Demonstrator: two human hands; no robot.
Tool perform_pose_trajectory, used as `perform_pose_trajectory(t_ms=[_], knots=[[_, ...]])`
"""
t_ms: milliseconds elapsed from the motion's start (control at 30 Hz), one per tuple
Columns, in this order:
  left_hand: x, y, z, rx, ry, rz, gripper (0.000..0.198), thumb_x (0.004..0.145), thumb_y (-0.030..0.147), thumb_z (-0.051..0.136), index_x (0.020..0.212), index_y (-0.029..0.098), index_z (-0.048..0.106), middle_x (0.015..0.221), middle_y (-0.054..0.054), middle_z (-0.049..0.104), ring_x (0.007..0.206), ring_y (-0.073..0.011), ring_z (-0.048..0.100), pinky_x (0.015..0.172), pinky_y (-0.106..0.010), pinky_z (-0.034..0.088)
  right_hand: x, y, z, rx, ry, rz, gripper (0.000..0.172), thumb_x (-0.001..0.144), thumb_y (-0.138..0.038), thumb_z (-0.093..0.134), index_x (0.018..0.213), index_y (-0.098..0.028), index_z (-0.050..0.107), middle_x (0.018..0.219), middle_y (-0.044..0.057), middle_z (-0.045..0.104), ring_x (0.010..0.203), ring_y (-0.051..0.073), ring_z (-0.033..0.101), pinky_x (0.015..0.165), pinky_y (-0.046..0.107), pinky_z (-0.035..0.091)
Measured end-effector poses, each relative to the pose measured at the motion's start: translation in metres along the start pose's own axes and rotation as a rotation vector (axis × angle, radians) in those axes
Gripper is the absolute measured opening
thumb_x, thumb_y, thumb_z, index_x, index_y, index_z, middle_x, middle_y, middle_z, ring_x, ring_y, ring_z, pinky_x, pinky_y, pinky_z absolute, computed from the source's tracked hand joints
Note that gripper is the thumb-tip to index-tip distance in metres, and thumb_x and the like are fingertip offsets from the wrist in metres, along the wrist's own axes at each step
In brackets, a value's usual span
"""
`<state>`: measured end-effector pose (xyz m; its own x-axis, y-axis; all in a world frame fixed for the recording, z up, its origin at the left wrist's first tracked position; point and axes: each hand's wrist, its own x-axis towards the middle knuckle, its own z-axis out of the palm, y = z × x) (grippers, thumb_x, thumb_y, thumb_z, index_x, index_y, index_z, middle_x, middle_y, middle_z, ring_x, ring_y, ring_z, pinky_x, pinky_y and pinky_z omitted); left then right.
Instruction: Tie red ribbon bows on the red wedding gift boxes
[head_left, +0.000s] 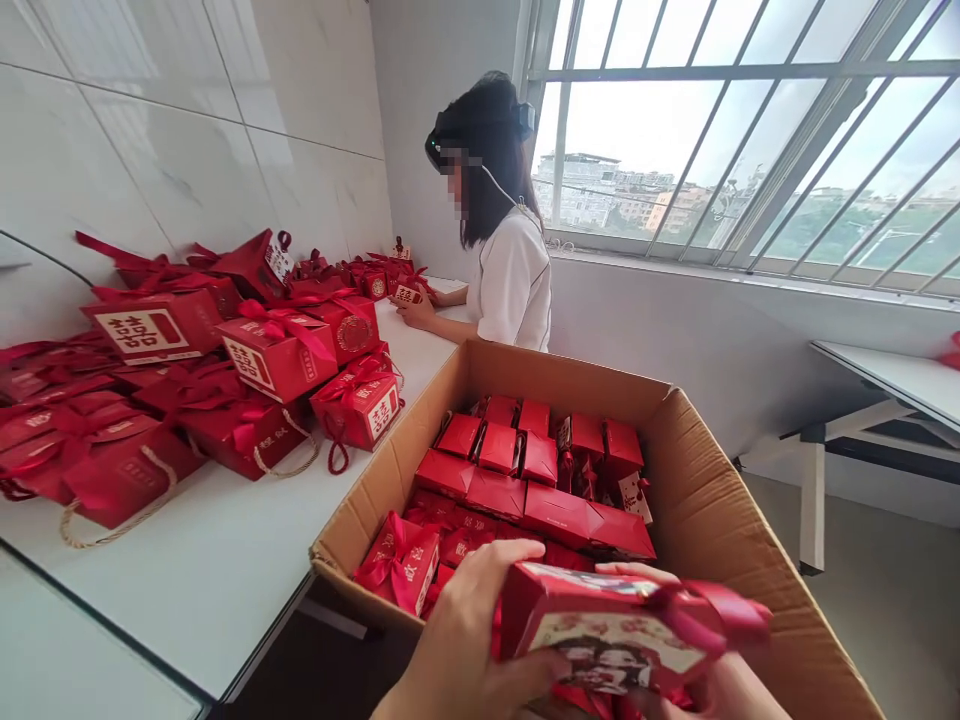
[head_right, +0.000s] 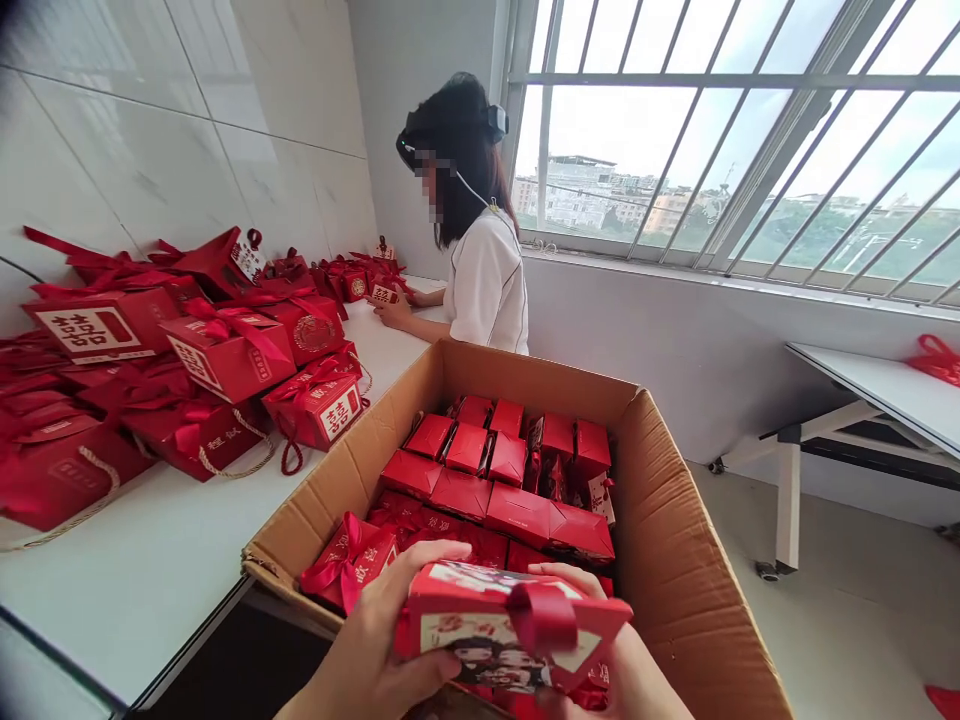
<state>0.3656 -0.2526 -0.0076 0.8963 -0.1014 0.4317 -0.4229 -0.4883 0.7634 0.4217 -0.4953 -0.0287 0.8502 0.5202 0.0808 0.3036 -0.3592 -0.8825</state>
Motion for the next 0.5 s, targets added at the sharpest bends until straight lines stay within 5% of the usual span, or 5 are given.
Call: perform_pose_trajectory(t_ms=[167,333,500], knots=[[-0.002,0.014,-0.014,0.311,-0.129,-0.214,0.075,0.067,0.054,0.066,0.129,0.016,0.044,0.122,-0.014,0.058,0.110,-0.0307,0.055,0.090,-0.046,0.047,0.005,-0.016,-0.009,0.049,0.084,0.087,0.050,0.066,-0.039,0.070,0.108,-0.020,0.052,0.096,0.012,0.070,0.090,0.029,0.067,0.075,0.036,0.059],[-0.003,0.006,-0.012,0.672,-0.154,-0.306,0.037,0.084,0.038,0.049,0.108,0.012,0.061,0.105,-0.013,0.067,0.100,-0.0302,0.060,0.092,-0.050,0.042,0.052,-0.021,-0.018,0.188,0.295,0.081,0.056,0.053,-0.039,0.078,0.100,-0.029,0.049,0.102,0.007,0.068,0.091,0.030,0.067,0.077,0.039,0.059],[-0.002,-0.001,-0.002,0.772,-0.178,-0.381,0.034,0.085,0.030,0.038,0.084,0.012,0.067,0.080,-0.011,0.071,0.077,-0.0270,0.067,0.078,-0.044,0.048,0.118,-0.018,-0.005,0.256,0.333,0.240,0.059,0.048,-0.039,0.082,0.093,-0.024,0.047,0.103,0.010,0.065,0.081,0.025,0.067,0.059,0.033,0.059]])
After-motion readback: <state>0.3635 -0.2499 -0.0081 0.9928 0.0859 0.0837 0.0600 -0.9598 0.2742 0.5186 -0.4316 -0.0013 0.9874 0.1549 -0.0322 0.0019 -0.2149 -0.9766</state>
